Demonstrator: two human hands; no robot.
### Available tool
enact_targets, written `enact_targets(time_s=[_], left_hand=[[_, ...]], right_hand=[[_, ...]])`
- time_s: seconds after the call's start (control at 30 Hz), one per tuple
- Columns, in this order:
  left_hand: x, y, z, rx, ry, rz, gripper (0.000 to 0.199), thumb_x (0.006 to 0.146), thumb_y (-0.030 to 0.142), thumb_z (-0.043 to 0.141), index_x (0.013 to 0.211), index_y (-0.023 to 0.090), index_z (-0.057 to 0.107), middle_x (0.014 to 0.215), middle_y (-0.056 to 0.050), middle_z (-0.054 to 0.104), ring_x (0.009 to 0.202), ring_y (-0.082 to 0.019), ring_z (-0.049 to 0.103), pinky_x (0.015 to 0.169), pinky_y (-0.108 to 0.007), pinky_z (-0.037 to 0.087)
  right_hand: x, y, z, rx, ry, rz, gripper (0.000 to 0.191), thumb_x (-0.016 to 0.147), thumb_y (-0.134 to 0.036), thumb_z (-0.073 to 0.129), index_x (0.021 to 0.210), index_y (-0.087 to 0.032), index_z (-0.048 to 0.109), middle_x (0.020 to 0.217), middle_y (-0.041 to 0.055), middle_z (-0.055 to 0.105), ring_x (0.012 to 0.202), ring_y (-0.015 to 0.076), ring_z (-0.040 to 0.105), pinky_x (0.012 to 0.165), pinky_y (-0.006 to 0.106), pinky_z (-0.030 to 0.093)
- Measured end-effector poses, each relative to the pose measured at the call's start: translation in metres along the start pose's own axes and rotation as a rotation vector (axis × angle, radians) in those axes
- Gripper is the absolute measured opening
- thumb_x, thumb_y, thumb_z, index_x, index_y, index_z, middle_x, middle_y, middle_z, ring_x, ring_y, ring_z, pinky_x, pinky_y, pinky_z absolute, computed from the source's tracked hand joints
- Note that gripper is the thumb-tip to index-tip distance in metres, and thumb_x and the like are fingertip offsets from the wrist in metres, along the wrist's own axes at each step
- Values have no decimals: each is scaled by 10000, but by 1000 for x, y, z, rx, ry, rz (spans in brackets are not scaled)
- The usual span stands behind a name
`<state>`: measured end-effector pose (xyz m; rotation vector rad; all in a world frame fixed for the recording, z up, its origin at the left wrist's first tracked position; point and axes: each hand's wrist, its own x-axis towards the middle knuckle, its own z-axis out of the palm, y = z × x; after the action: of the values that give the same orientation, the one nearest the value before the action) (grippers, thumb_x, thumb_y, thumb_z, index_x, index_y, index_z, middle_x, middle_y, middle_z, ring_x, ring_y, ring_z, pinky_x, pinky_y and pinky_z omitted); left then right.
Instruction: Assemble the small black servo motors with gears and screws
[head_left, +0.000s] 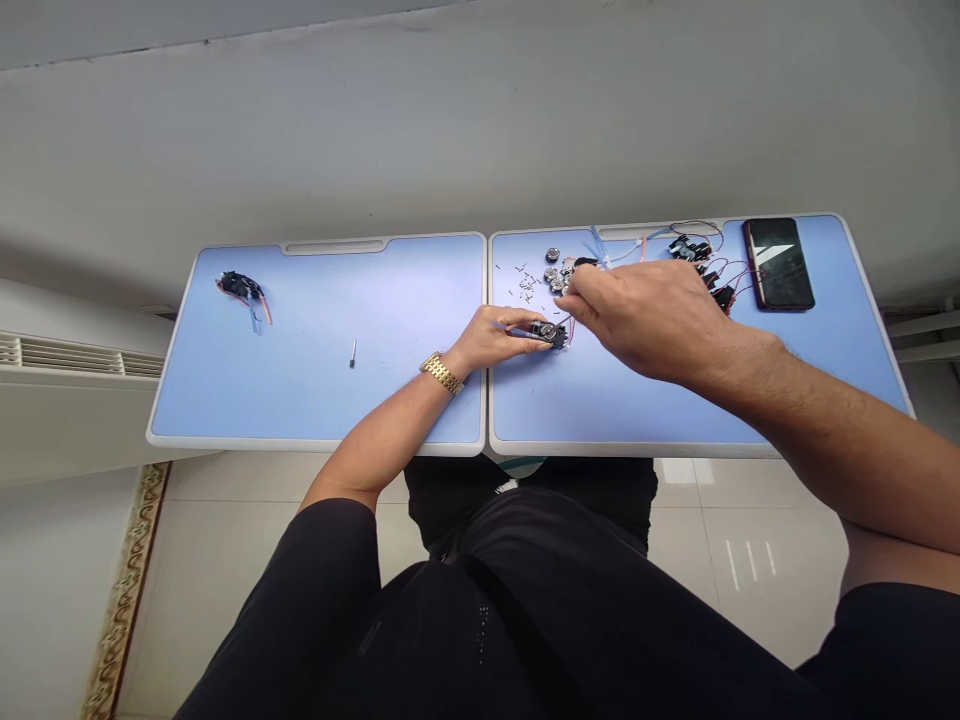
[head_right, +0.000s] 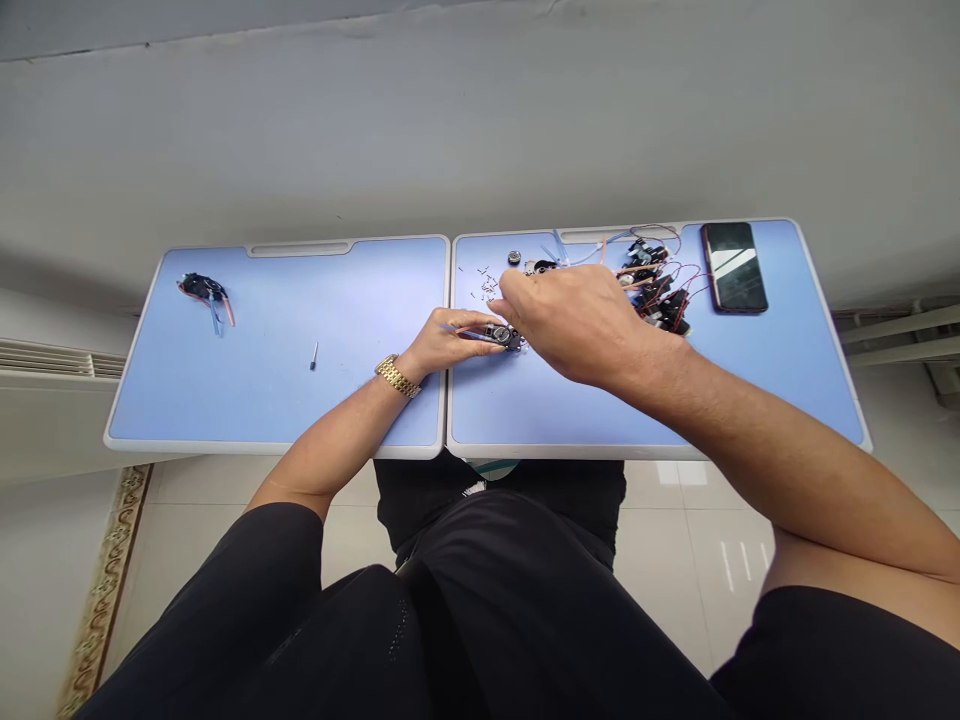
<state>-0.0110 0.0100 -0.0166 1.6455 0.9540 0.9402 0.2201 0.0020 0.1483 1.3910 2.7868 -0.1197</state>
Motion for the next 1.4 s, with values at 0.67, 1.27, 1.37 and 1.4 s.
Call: enact_targets(time_s=[0.67,1.27,1.37,1.4], left_hand=[[0,4,-1,-12,5,-59,425,771,437,999,1128,227,903,1091,-76,892,1032,-240,845,985,-379,688],[0,1,-2,14,16,-37,437,781,449,996,1146,228,898,1050,-79,884,973,-228,834,905,-364,682],[0,0,-1,3,21,-36,433,777,446,999,1140,232,897,1057,-77,886,984,-227,838,916,-365,683],[0,0,-1,1,17,-29,427,778,446,998,1131,227,898,1063,-79,887,989,-228,838,927,-367,682]], right_hand=[[-4,4,0,102,30,-32,321,1117,-423,462,1238,-219,679,962,118,779,839,286,644,691,360,324],[-1,3,-7,97,-26,-116,294,1093,-260,402,1149,-215,687,999,134,762,856,281,632,723,390,343],[-2,1,-8,109,-17,-94,277,1097,-304,434,1201,-212,674,1039,135,766,869,277,637,716,379,341],[-2,1,-8,86,-27,-67,284,1111,-356,443,1192,-209,672,991,129,760,835,271,630,701,374,322]])
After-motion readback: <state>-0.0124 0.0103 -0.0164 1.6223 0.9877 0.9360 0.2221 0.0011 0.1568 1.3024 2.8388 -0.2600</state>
